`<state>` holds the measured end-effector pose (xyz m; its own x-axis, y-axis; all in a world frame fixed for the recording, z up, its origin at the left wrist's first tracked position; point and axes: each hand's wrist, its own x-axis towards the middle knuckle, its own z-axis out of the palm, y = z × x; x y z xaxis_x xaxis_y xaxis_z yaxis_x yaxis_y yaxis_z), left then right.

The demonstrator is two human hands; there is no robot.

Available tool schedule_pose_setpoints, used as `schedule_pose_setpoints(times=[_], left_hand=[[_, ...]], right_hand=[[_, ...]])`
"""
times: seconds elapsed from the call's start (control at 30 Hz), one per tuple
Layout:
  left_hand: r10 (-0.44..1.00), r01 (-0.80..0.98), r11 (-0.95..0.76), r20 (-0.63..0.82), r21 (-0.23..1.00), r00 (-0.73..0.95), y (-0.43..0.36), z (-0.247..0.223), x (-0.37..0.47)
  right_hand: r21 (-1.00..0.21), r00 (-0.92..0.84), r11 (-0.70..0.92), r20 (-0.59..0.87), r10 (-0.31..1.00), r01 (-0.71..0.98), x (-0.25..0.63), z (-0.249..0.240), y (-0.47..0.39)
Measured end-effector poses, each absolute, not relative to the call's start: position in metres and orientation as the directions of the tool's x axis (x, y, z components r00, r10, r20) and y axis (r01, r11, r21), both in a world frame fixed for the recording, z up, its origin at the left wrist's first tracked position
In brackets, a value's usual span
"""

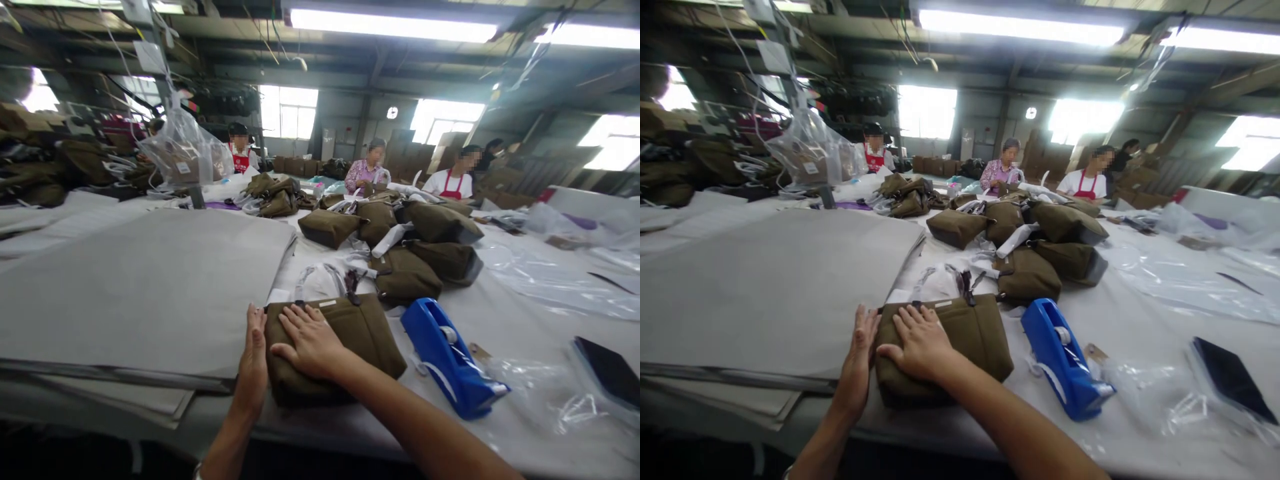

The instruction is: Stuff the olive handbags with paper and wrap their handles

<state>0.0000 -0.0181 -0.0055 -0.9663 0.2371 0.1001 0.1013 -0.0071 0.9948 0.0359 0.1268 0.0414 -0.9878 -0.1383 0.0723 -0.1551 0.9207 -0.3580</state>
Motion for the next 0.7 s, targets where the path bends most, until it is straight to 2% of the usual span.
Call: schedule_pose_setpoints(times=[0.1,0.17,0.23,0.37,0.4,0.47,0.5,0.57,0.63,0.7], left_hand=[[0.302,0.153,0.084,0.121,0.985,-0.946,-0.020,-0.007,-0.003],[0.370,0.244,0.185,0.162,0.952,-0.915,-0.022,-0.008,-0.006],[0.440,0.325,0.273,0.183,0.905,-0.879,-0.023,-0.009,-0.009],[0.520,0.400,0.392,0.159,0.828,-0.839,-0.025,-0.006,-0.016],[0.534,0.414,0.413,0.152,0.811,-0.832,-0.025,-0.003,-0.017],[0.558,0.447,0.448,0.148,0.774,-0.817,-0.022,0.003,-0.019],[0.563,0.459,0.462,0.149,0.759,-0.813,-0.020,0.006,-0.020],[0.557,0.458,0.480,0.143,0.749,-0.818,-0.016,0.009,-0.021],[0.512,0.410,0.479,0.132,0.776,-0.849,-0.017,0.007,-0.021],[0.450,0.343,0.447,0.124,0.826,-0.884,-0.021,0.000,-0.020]], right_hand=[[-0.391,-0.986,0.906,0.037,-0.161,-0.162,0.032,0.030,0.129],[-0.420,-0.977,0.885,0.025,-0.210,-0.201,0.029,0.049,0.143],[-0.428,-0.974,0.875,0.087,-0.210,-0.227,0.029,0.074,0.164],[-0.355,-0.946,0.926,0.324,-0.008,-0.130,0.044,0.089,0.203],[-0.338,-0.948,0.938,0.317,0.038,-0.075,0.048,0.081,0.208],[-0.332,-0.980,0.943,0.182,0.077,0.013,0.056,0.059,0.211],[-0.335,-0.992,0.942,0.106,0.066,0.027,0.059,0.048,0.210],[-0.347,-0.998,0.937,0.045,0.050,0.032,0.061,0.034,0.210],[-0.359,-0.994,0.933,0.091,0.060,0.023,0.064,0.035,0.215],[-0.405,-0.968,0.913,0.204,0.149,0.055,0.074,0.044,0.228]])
